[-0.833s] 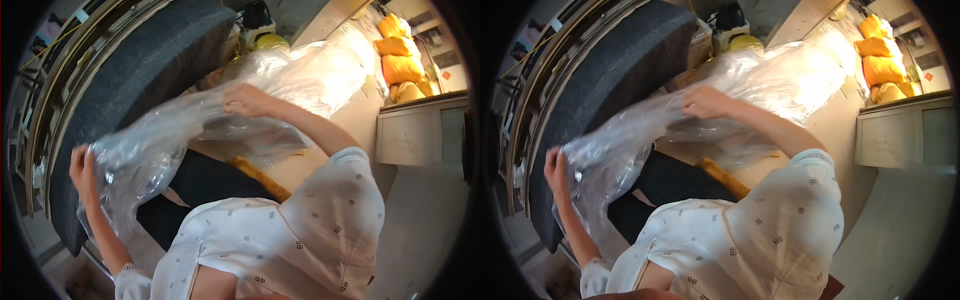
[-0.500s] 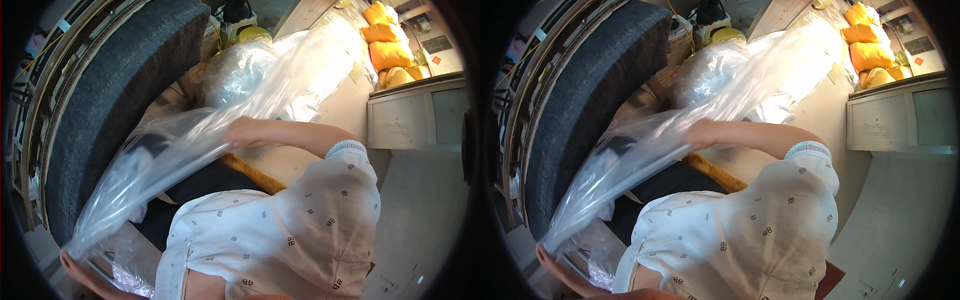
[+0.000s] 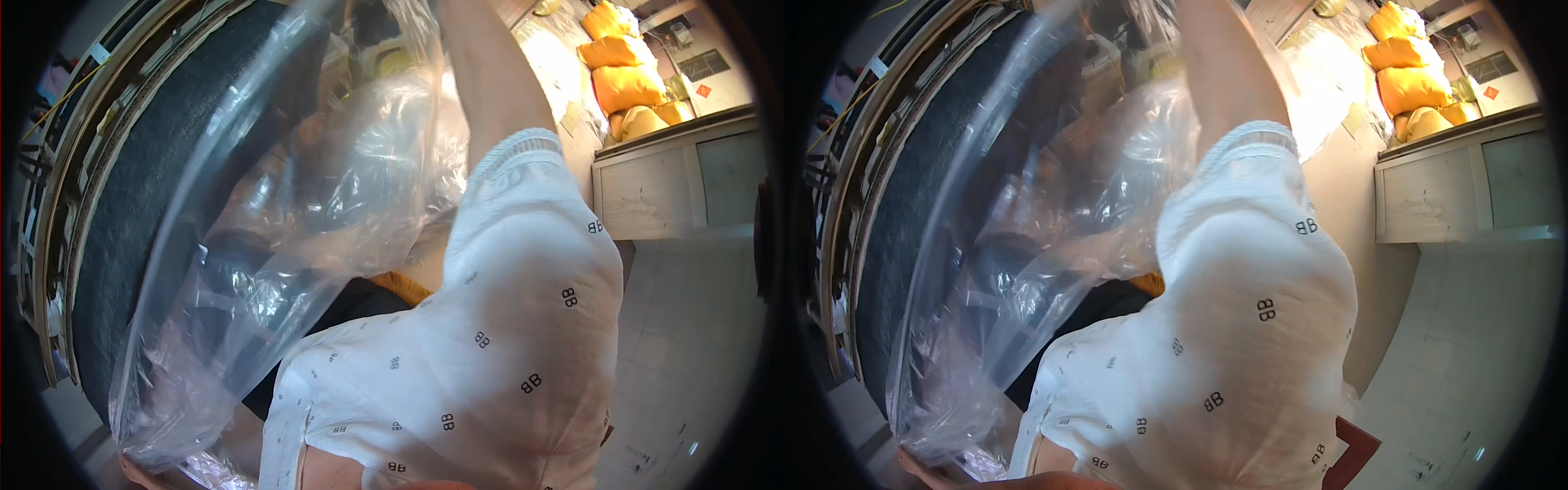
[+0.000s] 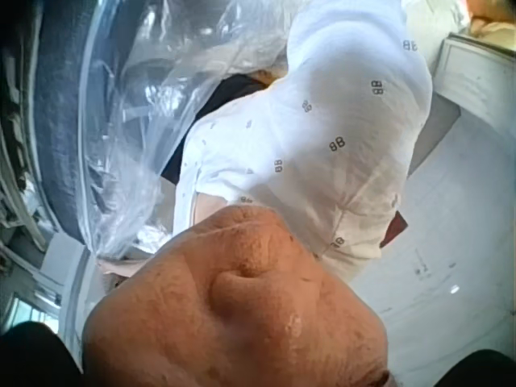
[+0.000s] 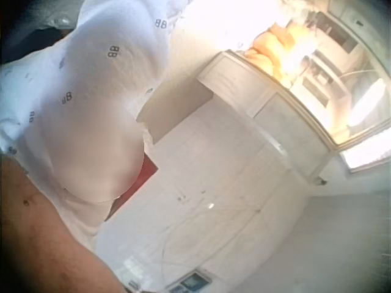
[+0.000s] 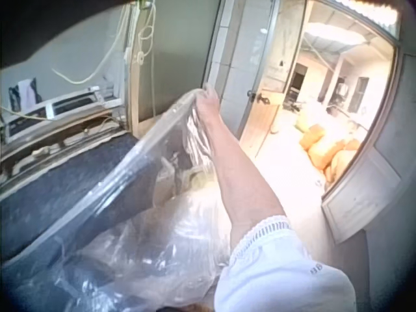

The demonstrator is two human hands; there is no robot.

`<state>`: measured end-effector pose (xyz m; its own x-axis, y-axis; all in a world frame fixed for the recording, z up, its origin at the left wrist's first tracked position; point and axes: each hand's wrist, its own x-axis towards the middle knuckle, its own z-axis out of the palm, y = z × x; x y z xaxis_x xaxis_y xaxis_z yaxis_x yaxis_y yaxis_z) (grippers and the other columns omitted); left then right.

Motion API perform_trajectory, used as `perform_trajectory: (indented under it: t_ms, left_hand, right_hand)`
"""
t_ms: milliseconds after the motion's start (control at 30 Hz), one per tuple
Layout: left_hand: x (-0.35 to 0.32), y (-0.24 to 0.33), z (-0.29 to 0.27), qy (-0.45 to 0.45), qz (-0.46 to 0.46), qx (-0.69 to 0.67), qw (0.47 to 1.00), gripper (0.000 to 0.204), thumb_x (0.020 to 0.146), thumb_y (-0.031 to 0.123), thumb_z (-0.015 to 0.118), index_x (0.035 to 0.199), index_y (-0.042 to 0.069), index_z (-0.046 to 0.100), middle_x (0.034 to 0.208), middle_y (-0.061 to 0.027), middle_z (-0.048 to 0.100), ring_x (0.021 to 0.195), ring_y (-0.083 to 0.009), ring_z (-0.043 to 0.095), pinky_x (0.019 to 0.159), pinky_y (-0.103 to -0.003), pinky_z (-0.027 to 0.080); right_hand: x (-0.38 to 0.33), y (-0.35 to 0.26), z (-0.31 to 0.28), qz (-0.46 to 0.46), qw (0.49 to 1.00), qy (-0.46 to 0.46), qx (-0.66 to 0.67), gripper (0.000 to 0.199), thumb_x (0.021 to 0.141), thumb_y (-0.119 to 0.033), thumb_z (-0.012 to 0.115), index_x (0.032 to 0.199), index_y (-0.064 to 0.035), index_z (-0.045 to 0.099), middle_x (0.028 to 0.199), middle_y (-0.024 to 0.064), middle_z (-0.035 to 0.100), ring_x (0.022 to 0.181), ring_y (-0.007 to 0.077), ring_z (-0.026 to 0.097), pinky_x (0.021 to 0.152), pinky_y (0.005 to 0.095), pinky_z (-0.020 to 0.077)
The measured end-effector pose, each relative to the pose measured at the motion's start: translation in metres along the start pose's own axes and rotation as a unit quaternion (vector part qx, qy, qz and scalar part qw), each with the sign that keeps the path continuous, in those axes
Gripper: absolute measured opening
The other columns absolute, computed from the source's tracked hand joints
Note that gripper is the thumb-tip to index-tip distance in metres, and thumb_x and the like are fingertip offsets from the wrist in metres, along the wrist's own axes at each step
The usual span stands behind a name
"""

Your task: The recorder is wrapping a large, upholstered foam product in a plastic sheet.

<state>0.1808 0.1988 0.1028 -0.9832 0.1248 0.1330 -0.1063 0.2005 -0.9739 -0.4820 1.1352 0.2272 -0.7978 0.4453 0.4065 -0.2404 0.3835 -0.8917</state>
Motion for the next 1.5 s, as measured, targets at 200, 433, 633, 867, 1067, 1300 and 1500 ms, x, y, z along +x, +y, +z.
perform_trajectory:
  t_ms: [200, 433, 633, 867, 1067, 1300, 1500]
  left_hand:
    - [0.009, 0.009, -0.002, -0.094, -0.059, -0.287, 0.951, 0.044, 0.088, 0.031, 0.047, 0.120, 0.001, 0.052, 0.118, -0.0158, 0.054, 0.105, -0.0265, 0.052, 0.092, -0.035, 0.038]
    - [-0.046, 0.029, 0.066, -0.287, -0.408, -0.695, 0.517, 0.043, 0.092, 0.033, 0.044, 0.117, 0.000, 0.055, 0.116, -0.0170, 0.057, 0.099, -0.0268, 0.056, 0.088, -0.036, 0.042]
    - [-0.033, 0.030, 0.140, -0.334, -0.467, -0.614, 0.541, 0.037, 0.087, 0.032, 0.049, 0.104, 0.003, 0.063, 0.092, -0.0159, 0.065, 0.089, -0.0255, 0.060, 0.078, -0.037, 0.045]
    - [0.132, 0.060, 0.053, -0.302, -0.402, -0.830, 0.239, 0.051, 0.083, 0.042, 0.059, 0.115, 0.003, 0.057, 0.104, -0.0065, 0.061, 0.094, -0.0188, 0.057, 0.082, -0.032, 0.046]
    - [0.142, 0.080, -0.001, -0.155, -0.673, -0.467, 0.553, 0.023, 0.077, 0.027, 0.063, 0.083, 0.006, 0.068, 0.085, -0.0150, 0.065, 0.084, -0.0280, 0.062, 0.075, -0.036, 0.047]
    - [0.183, 0.079, -0.017, 0.039, -0.680, -0.542, 0.493, 0.023, 0.076, 0.027, 0.062, 0.077, 0.005, 0.067, 0.085, -0.0154, 0.064, 0.083, -0.0287, 0.061, 0.074, -0.038, 0.046]
    - [0.191, 0.080, 0.001, 0.054, -0.711, -0.509, 0.483, 0.022, 0.074, 0.027, 0.058, 0.078, 0.007, 0.068, 0.077, -0.0165, 0.064, 0.076, -0.0315, 0.061, 0.070, -0.040, 0.047]
  right_hand:
    - [-0.117, 0.005, 0.107, -0.537, 0.843, 0.020, -0.033, 0.047, 0.080, -0.031, 0.059, 0.114, -0.0007, 0.048, 0.108, 0.0214, 0.052, 0.097, 0.0353, 0.053, 0.082, 0.0407, 0.0435]
    - [-0.135, 0.030, 0.130, -0.191, 0.805, -0.458, -0.326, 0.054, 0.080, -0.038, 0.059, 0.122, -0.0096, 0.043, 0.123, 0.0258, 0.044, 0.115, 0.0382, 0.041, 0.093, 0.0411, 0.0347]
    - [-0.122, 0.074, 0.179, -0.287, 0.831, -0.266, -0.395, 0.056, 0.083, -0.055, 0.045, 0.127, -0.0199, 0.048, 0.135, 0.0150, 0.039, 0.117, 0.0376, 0.044, 0.094, 0.0455, 0.0378]
    - [-0.044, 0.107, 0.147, -0.064, 0.882, -0.378, -0.273, 0.060, 0.089, -0.048, 0.042, 0.131, -0.0047, 0.044, 0.131, 0.0139, 0.048, 0.121, 0.0259, 0.044, 0.100, 0.0324, 0.0317]
    - [-0.064, 0.086, 0.235, -0.204, 0.825, -0.329, -0.412, 0.045, 0.091, -0.040, 0.045, 0.118, -0.0052, 0.055, 0.122, 0.0115, 0.053, 0.108, 0.0259, 0.053, 0.089, 0.0354, 0.0410]
    - [-0.352, -0.126, 0.243, -0.543, 0.782, -0.305, -0.027, 0.022, 0.086, -0.015, 0.057, 0.104, -0.0019, 0.053, 0.100, 0.0118, 0.050, 0.096, 0.0261, 0.046, 0.084, 0.0356, 0.0380]
    - [-0.612, -0.176, 0.183, -0.276, 0.557, -0.767, 0.156, 0.042, 0.074, -0.017, 0.069, 0.107, -0.0003, 0.049, 0.099, 0.0131, 0.053, 0.071, 0.0207, 0.053, 0.055, 0.0300, 0.0444]
